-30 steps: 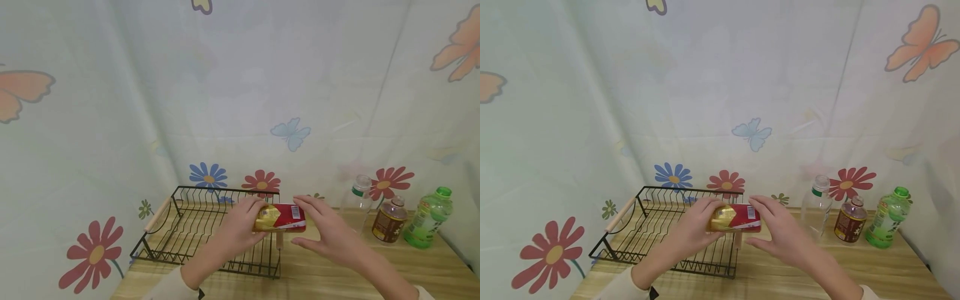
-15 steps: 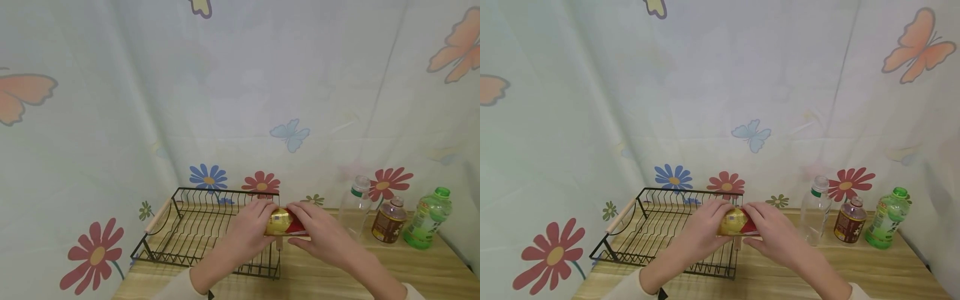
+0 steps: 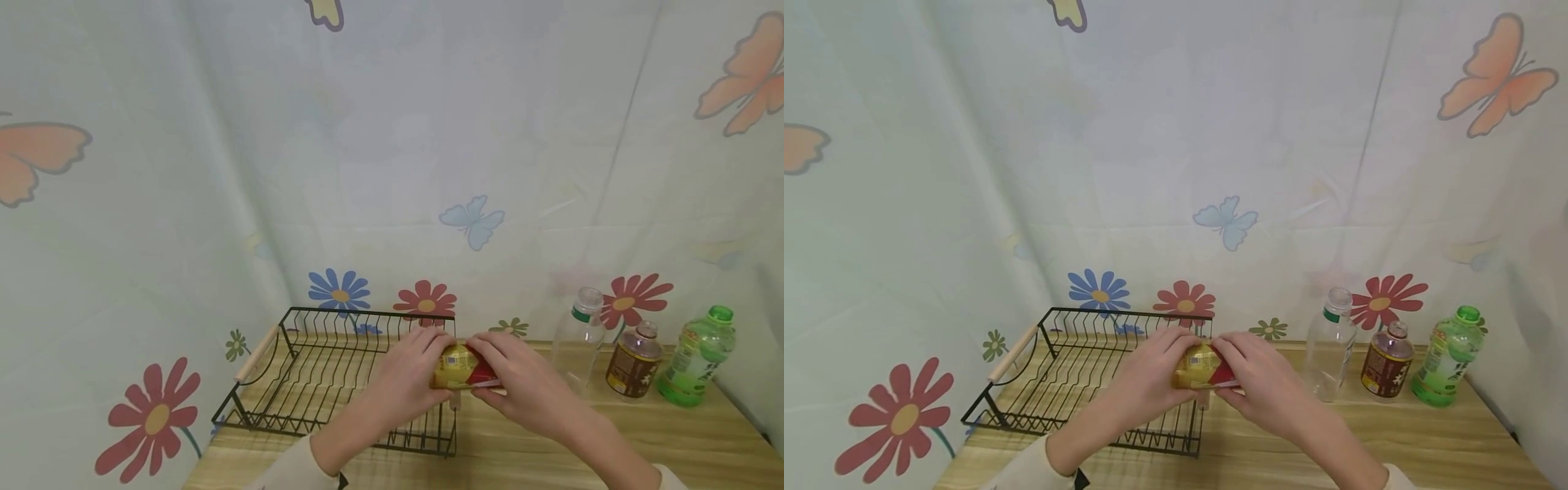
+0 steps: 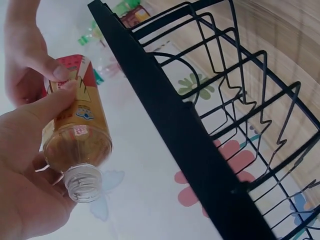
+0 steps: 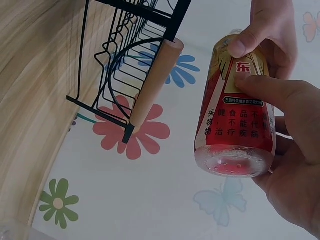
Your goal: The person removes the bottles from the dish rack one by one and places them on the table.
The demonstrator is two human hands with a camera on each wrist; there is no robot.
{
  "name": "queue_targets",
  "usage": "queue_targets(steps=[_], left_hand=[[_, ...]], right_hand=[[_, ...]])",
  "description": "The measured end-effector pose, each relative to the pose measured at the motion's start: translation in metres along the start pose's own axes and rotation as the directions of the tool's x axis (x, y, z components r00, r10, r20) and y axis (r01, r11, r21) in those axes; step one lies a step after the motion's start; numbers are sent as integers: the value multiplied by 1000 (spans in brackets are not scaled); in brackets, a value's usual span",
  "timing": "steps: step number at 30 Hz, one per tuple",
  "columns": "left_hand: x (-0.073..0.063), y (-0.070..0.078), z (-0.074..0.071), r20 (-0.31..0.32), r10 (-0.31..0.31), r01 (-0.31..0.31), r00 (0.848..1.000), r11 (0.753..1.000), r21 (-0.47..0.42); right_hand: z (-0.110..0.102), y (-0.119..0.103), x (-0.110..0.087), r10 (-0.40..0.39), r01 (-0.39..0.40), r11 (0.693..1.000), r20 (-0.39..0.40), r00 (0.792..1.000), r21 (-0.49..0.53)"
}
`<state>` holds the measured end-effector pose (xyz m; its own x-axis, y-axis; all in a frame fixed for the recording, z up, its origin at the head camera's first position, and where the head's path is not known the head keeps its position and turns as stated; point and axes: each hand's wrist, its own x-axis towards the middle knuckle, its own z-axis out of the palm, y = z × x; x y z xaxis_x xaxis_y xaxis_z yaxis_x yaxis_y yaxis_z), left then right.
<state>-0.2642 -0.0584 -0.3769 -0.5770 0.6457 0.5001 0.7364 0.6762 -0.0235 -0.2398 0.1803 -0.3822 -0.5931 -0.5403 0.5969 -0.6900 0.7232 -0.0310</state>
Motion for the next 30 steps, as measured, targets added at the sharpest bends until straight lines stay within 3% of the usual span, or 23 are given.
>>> queue_targets(steps=[4,11,20,30], left_hand=[[2,-2,0,6,-19,20,1000,1000,-12],[4,-3,-2,-59,-29,26,998,999,-44],[4,0,-5,-103,16,-13,995,1000,27],[2,-2,-2,-107,22,-18,994,999,38]], right_hand=[[0,1,2,-19,19,1000,-21,1000,5],[0,1,7,-33,34,999,-60,998,13],[0,-1,10,-9,8,1000,-68,998,-21],[-6,0,13,-60,55,994,-52,997,-94]])
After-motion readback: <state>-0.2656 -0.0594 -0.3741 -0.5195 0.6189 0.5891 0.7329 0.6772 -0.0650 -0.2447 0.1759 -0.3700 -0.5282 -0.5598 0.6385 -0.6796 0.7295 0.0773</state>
